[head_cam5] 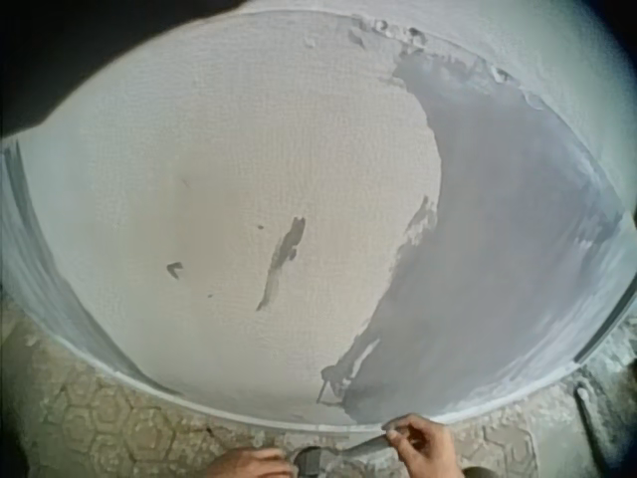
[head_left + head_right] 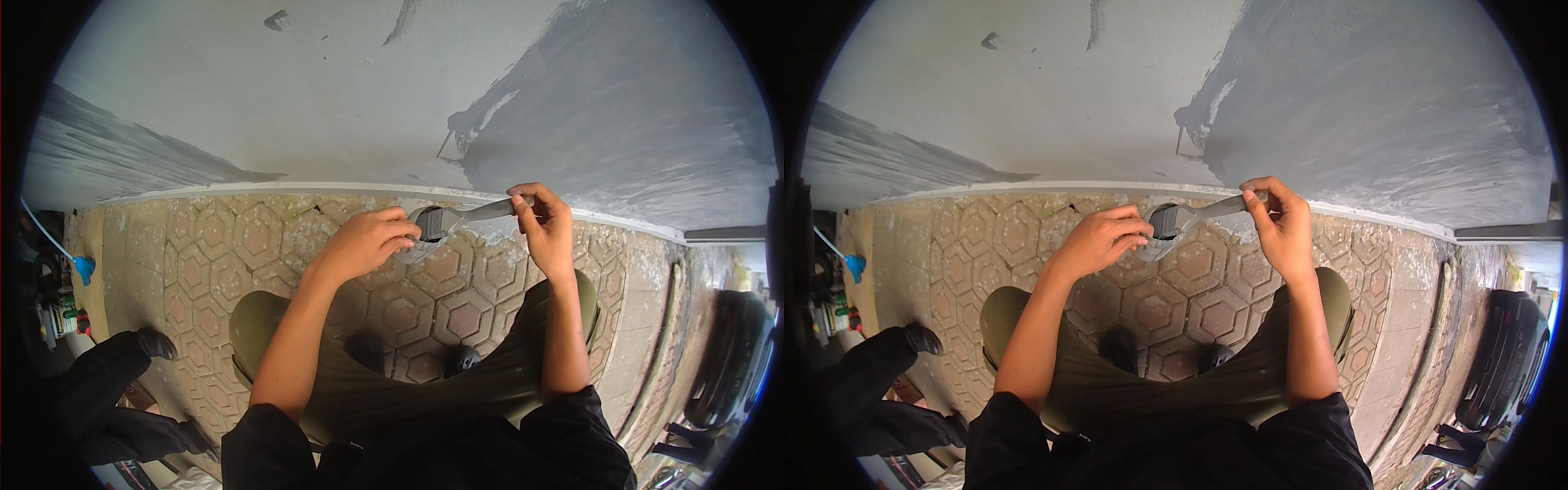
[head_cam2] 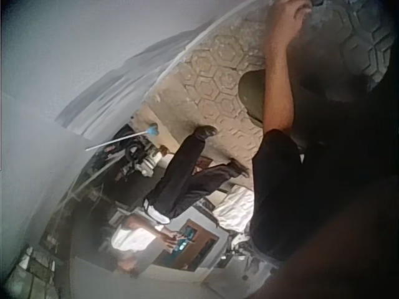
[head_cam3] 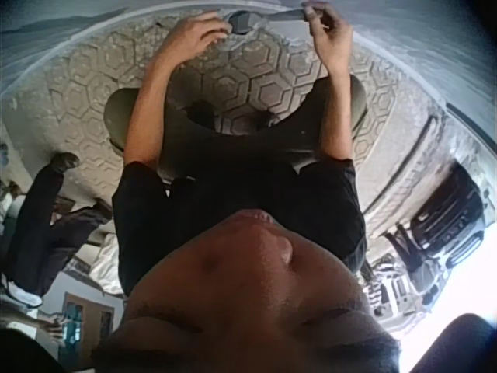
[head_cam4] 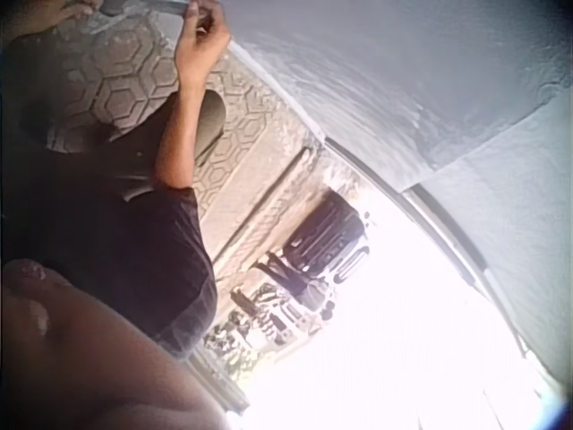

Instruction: The person paints a wall with gray paint using a brush, dipping the brush into a small paint container.

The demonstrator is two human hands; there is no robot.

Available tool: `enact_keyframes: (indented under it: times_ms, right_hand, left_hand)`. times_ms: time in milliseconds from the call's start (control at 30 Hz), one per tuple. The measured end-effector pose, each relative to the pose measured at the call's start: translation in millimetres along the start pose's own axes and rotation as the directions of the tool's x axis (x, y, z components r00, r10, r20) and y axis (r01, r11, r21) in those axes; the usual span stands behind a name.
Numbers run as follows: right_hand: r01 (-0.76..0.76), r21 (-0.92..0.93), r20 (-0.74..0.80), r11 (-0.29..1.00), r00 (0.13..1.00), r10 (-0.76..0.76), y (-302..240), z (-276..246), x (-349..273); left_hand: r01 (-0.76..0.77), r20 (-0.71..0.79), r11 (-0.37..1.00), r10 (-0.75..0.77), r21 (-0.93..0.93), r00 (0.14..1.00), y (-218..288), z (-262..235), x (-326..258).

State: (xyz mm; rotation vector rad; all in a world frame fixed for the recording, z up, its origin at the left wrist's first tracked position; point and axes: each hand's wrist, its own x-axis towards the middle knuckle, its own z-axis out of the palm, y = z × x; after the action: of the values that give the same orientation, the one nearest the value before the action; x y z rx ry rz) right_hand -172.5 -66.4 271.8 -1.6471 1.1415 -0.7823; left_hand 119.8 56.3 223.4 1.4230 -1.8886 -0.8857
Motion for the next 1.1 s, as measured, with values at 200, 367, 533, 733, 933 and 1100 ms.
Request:
enact_keyframes:
  times_ms: [200, 367, 533, 733, 933, 1100]
  right_hand:
    - [0.331, -0.407, 0.127, 0.851, 0.944, -0.306, -8.7, -1.0, -3.6]
    - [0.36, -0.548, 0.218, 0.755, 0.933, -0.286, -15.7, 0.3, -8.5]
    - [0.457, -0.574, 0.308, 0.68, 0.889, -0.338, -12.9, 8.4, -9.1]
    - [0.449, -0.549, 0.339, 0.705, 0.891, -0.303, -10.0, 16.2, -10.7]
    - [0.415, -0.481, 0.382, 0.772, 0.892, -0.241, -7.4, 14.0, -11.4]
    - [0.353, -0.406, 0.468, 0.843, 0.873, -0.14, 4.7, 12.8, -8.4]
  left_hand:
    - [0.026, -0.023, 0.999, -0.026, 0.033, 0.999, -0.4, -4.1, -0.6]
    - [0.018, -0.017, 0.998, -0.017, 0.067, 1.0, -1.9, -5.4, -1.1]
    - [0.023, 0.003, 0.997, -0.023, 0.077, 1.0, -2.8, -3.4, -1.6]
    - [0.015, 0.015, 0.998, -0.015, 0.053, 1.0, -4.2, -2.4, -3.3]
    - [0.004, 0.034, 0.995, -0.008, 0.097, 0.999, -6.4, -1.6, -3.3]
    - [0.041, 0.056, 0.993, -0.047, 0.109, 0.997, -10.7, -1.7, -4.9]
